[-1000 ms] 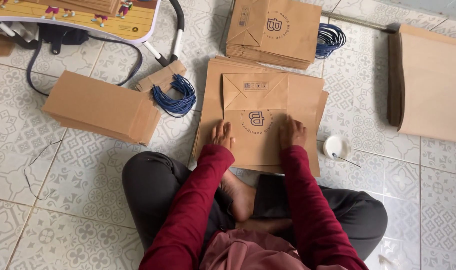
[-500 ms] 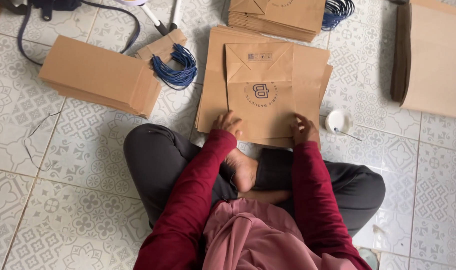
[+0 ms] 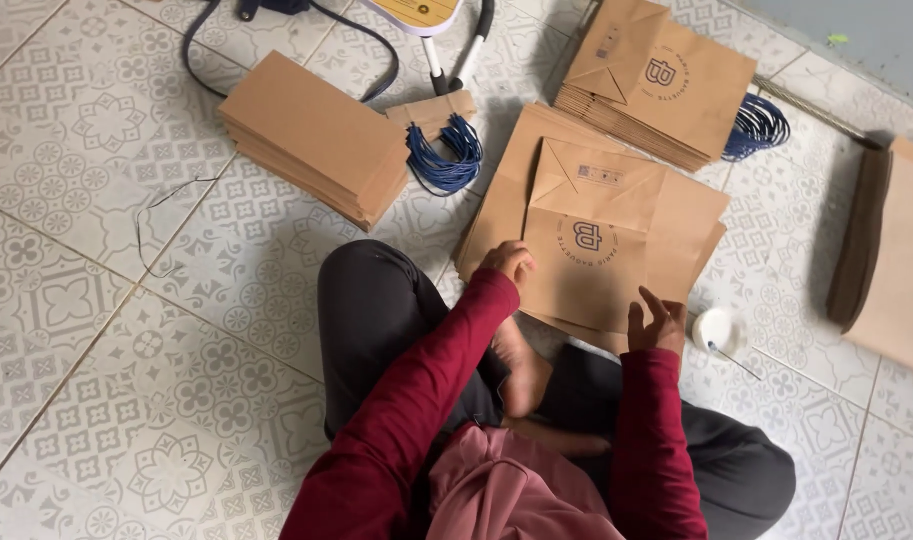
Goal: Attaching cord handles to paper bags using glue and cardboard reinforcement strips.
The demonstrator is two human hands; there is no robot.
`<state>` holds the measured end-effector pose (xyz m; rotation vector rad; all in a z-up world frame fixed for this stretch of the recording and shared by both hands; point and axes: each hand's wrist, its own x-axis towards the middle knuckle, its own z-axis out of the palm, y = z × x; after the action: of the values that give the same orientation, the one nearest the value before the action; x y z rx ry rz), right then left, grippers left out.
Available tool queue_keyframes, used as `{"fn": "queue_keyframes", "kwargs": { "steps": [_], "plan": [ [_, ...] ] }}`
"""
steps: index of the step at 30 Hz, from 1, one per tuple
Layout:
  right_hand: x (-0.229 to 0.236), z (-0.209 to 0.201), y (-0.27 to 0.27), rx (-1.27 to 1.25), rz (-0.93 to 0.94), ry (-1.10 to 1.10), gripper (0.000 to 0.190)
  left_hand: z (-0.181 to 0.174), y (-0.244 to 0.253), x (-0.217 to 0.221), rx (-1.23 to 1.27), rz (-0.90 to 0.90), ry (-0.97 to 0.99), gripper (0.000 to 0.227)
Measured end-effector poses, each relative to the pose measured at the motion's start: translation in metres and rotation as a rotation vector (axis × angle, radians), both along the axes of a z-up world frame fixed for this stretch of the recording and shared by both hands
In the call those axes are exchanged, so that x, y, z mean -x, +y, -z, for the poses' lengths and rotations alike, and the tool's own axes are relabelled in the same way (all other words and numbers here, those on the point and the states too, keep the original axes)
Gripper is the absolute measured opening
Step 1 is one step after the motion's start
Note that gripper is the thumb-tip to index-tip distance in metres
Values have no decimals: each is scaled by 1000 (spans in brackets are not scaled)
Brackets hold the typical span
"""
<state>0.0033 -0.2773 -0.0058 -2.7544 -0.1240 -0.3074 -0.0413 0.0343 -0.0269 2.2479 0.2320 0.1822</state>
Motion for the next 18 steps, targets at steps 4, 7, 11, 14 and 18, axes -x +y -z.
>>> {"fn": "queue_keyframes", "kwargs": {
  "steps": [4,7,11,14,18],
  "plan": [
    [-37,-6,54,-87,-116,-167,32,-30,47,-18,164,-153,92,30],
    [-57,-20,126,-198,-257,-269,33,-11,84,-50,318,-266,20,23],
    [-82,-40,232,-342,-427,-121,30,-12,124,-89,189,-461,-40,55],
    [-118,-23,301,-380,-492,-63,28,-26,147,-118,43,-586,-129,59],
    [-166,11,368,-337,-513,-56,27,-59,158,-139,-39,-701,-77,67]
  ]
}}
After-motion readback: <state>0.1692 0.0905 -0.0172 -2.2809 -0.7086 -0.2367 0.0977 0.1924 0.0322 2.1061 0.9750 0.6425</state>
